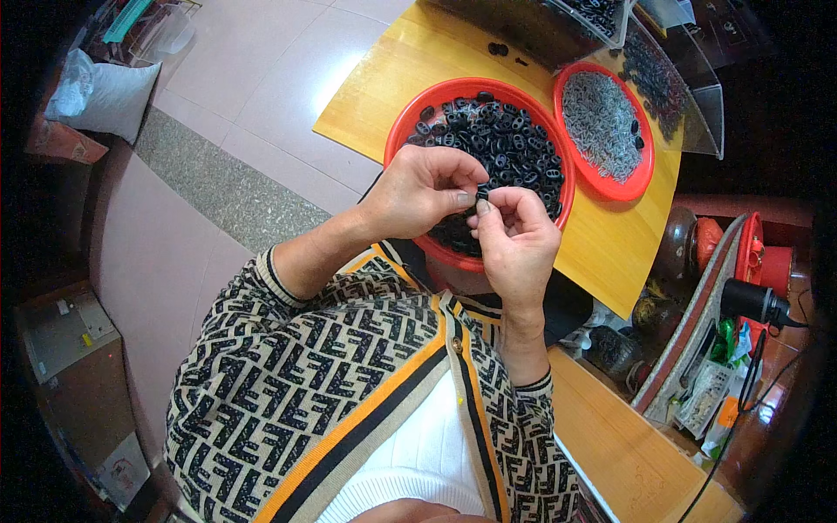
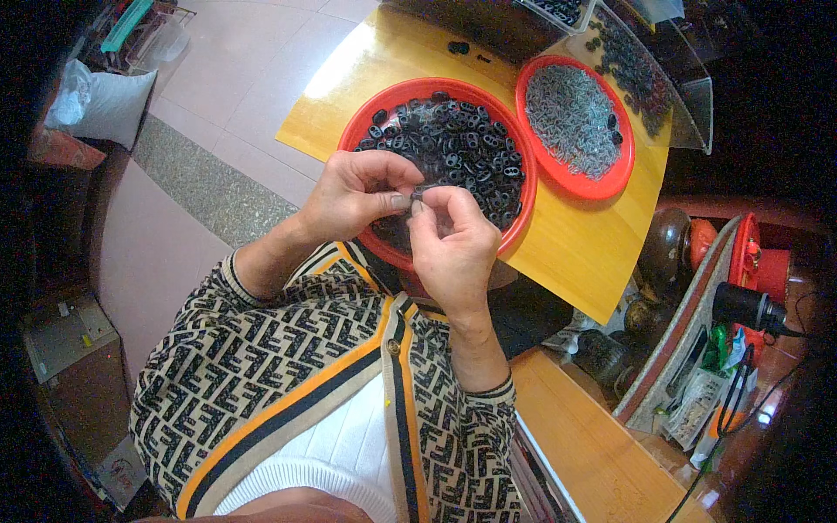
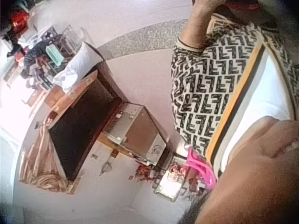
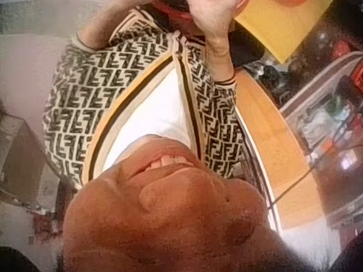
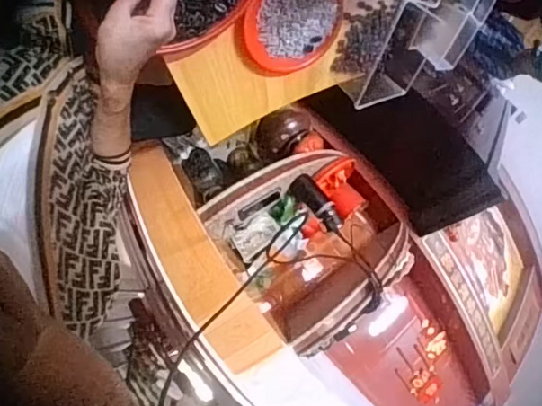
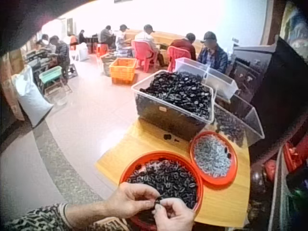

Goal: Assembling small black plastic clips and sorting them into trays in a workshop setting.

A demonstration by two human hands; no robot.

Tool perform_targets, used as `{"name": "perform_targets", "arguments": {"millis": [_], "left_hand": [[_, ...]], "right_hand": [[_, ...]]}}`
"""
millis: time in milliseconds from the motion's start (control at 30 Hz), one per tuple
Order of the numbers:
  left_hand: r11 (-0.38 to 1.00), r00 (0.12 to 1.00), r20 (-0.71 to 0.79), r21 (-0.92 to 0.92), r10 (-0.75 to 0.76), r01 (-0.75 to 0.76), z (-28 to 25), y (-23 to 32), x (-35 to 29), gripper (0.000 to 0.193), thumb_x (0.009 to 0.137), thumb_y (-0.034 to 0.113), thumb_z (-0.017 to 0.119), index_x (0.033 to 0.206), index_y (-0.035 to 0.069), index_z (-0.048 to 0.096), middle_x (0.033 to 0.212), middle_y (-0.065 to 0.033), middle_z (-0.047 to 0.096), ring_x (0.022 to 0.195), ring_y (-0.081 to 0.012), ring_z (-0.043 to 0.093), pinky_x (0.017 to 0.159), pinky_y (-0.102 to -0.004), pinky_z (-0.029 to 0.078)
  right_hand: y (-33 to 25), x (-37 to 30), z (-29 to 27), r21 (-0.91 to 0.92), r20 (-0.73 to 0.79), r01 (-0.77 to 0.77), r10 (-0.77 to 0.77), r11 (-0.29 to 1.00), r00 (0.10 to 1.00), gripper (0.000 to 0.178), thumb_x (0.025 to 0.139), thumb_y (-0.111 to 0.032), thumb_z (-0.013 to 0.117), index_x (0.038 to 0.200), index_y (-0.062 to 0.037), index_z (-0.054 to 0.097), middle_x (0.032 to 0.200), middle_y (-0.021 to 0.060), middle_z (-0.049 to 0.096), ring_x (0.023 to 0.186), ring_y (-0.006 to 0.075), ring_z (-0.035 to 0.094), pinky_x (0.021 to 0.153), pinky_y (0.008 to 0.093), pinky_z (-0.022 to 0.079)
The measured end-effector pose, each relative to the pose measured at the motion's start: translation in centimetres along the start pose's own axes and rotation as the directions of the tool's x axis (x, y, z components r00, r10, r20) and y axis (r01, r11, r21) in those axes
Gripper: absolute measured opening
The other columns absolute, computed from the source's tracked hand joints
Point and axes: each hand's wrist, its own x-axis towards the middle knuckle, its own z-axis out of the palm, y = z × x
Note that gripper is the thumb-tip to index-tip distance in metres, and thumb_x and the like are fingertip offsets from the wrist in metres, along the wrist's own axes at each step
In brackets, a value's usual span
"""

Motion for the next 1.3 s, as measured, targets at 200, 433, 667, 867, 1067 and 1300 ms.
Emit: {"name": "perform_targets", "arguments": {"millis": [200, 433, 667, 867, 1067, 1300], "left_hand": [[0.913, 0.993, 0.06, 0.391, 0.103, -0.118, -0.2, 0.8, 0.2, 0.015, 0.073, -0.007, 0.058, 0.087, -0.003, 0.058, 0.071, -0.0046, 0.06, 0.068, -0.0073, 0.056, 0.062, -0.0208, 0.047], [0.995, 0.998, 0.069, -0.099, 0.009, -0.002, 0.1, 0.1, 0.7, 0.024, 0.076, -0.003, 0.059, 0.098, -0.007, 0.053, 0.08, -0.0068, 0.06, 0.074, -0.0096, 0.057, 0.067, -0.0223, 0.048], [0.97, 0.997, 0.026, -0.23, -0.07, 0.074, 0.1, -0.2, 0.2, 0.023, 0.078, -0.001, 0.058, 0.1, -0.004, 0.053, 0.081, -0.0059, 0.059, 0.075, -0.0091, 0.056, 0.068, -0.0219, 0.048], [0.989, 0.998, -0.05, -0.139, 0.035, -0.042, 0.5, -0.9, 0.0, 0.02, 0.078, -0.003, 0.056, 0.097, -0.004, 0.054, 0.08, -0.0047, 0.059, 0.074, -0.008, 0.056, 0.066, -0.0208, 0.048], [0.994, 0.992, -0.062, 0.014, 0.108, -0.108, 0.6, -0.6, 0.1, 0.015, 0.076, -0.006, 0.056, 0.091, -0.004, 0.056, 0.076, -0.004, 0.059, 0.07, -0.0067, 0.056, 0.063, -0.0202, 0.048], [0.985, 0.981, -0.121, 0.099, 0.152, -0.141, 1.4, -0.6, -0.2, 0.013, 0.073, -0.006, 0.057, 0.086, -0.003, 0.058, 0.071, -0.0046, 0.06, 0.068, -0.0067, 0.056, 0.061, -0.0211, 0.047]], "right_hand": [[0.4, -0.1, -0.3, -0.064, 0.03, 0.003, -0.001, 0.998, 1.0, 0.008, 0.073, 0.001, 0.06, 0.081, 0.0008, 0.056, 0.067, 0.0024, 0.058, 0.057, 0.0059, 0.055, 0.051, 0.0203, 0.044], [-0.5, 0.3, -0.5, 0.28, 0.044, -0.127, 0.119, 0.952, 0.992, 0.006, 0.081, 0.001, 0.054, 0.086, 0.0002, 0.051, 0.076, 0.0024, 0.057, 0.063, 0.0062, 0.056, 0.054, 0.0176, 0.048], [-0.4, 0.1, -0.4, 0.265, 0.038, -0.124, 0.118, 0.956, 0.992, 0.007, 0.08, 0.001, 0.055, 0.086, 0.0006, 0.052, 0.076, 0.0024, 0.057, 0.064, 0.0058, 0.056, 0.056, 0.0178, 0.048], [-0.3, -0.1, -0.1, 0.207, 0.003, -0.056, 0.056, 0.977, 0.998, 0.008, 0.079, 0.002, 0.055, 0.087, 0.0014, 0.052, 0.074, 0.0018, 0.057, 0.063, 0.0058, 0.056, 0.056, 0.0169, 0.046], [-0.4, -0.3, 0.0, 0.047, -0.043, -0.027, 0.029, 0.999, 0.999, 0.005, 0.076, 0.003, 0.056, 0.081, 0.0014, 0.055, 0.068, 0.0008, 0.058, 0.06, 0.0044, 0.055, 0.053, 0.0165, 0.043], [0.0, -0.4, -0.4, 0.052, -0.013, 0.005, -0.005, 0.999, 1.0, 0.005, 0.076, 0.003, 0.057, 0.08, 0.0008, 0.054, 0.066, 0.0005, 0.057, 0.06, 0.0043, 0.055, 0.052, 0.0163, 0.043]]}}
